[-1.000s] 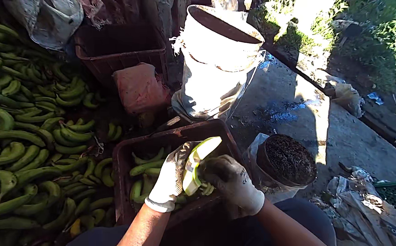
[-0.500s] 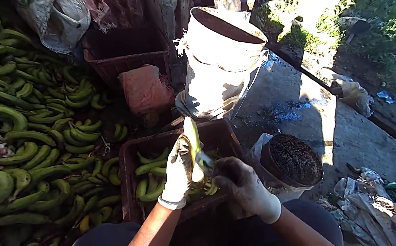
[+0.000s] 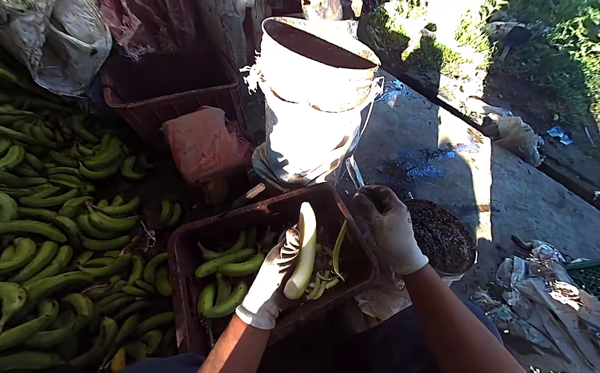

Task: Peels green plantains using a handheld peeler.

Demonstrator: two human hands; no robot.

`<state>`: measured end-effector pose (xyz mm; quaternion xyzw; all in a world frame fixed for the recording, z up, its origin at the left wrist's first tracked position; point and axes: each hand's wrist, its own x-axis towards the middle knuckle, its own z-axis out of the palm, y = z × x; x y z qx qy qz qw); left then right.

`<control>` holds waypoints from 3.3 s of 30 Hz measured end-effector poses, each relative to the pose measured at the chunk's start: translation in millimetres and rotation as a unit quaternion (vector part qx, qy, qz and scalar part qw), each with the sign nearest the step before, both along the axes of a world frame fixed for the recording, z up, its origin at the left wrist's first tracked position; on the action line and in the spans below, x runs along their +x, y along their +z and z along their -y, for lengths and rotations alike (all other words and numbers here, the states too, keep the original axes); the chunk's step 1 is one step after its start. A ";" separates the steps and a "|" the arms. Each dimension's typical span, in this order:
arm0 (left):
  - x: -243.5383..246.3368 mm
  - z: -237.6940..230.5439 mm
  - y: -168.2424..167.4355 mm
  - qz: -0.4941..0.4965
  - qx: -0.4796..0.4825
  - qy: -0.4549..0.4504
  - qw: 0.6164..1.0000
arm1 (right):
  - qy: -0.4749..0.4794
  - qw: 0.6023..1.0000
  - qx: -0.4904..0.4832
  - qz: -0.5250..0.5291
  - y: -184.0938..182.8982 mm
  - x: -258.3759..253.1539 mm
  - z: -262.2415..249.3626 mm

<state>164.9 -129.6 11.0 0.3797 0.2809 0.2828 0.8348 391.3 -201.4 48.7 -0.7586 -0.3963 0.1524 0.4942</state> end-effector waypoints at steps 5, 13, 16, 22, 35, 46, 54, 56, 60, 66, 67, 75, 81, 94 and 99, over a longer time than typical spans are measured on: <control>0.4 -13.2 5.6 0.036 0.189 0.231 0.954 | 0.165 0.986 0.027 -0.022 -1.9 -69.4 36.0; -15.0 -12.7 13.8 0.085 0.199 0.201 0.955 | 0.259 0.962 0.032 0.078 -21.6 -85.0 33.7; -12.8 -12.8 14.2 0.162 0.113 0.121 0.973 | 0.264 0.962 0.047 0.059 -17.7 -63.8 20.6; -13.4 1.0 23.5 -0.034 0.132 -0.057 0.989 | 0.167 0.985 -0.030 0.039 -23.2 -8.0 -14.5; 0.7 -20.5 0.1 0.071 -0.084 0.261 0.959 | 0.200 0.974 0.002 0.110 -22.9 -70.6 31.2; -18.0 -5.7 26.8 -0.024 0.122 0.059 0.990 | 0.227 0.963 0.044 0.136 -17.3 -37.5 13.9; -18.5 2.2 50.9 -0.136 0.126 -0.168 0.968 | 0.128 0.984 -0.091 0.079 -23.6 1.7 -9.7; -12.2 4.2 38.0 -0.075 0.099 -0.078 0.989 | 0.081 0.993 -0.067 0.056 -19.9 4.3 -4.9; -10.3 -7.7 9.2 0.072 -0.022 0.116 0.990 | 0.097 0.992 0.016 0.079 -9.4 -25.6 12.9; -12.3 -19.7 18.3 0.178 -0.157 0.214 0.948 | 0.181 0.964 0.071 0.180 -32.7 -61.9 22.1; -12.2 -20.9 19.0 0.178 -0.156 0.218 0.947 | 0.187 0.961 0.076 0.190 -34.6 -64.2 20.7; -10.9 -19.5 20.5 0.159 -0.153 0.225 0.949 | 0.208 0.940 0.101 0.251 -37.6 -63.0 17.2; -17.8 -15.5 31.4 0.091 -0.076 0.145 0.982 | 0.238 0.933 0.117 0.242 -30.6 -55.5 18.6; -19.9 1.5 41.8 -0.012 0.060 -0.162 0.985 | 0.207 0.966 -0.148 0.034 -29.3 1.7 -6.7; -11.5 -2.3 28.4 -0.028 0.105 -0.035 0.993 | 0.072 0.982 -0.158 0.072 -30.2 18.9 -3.5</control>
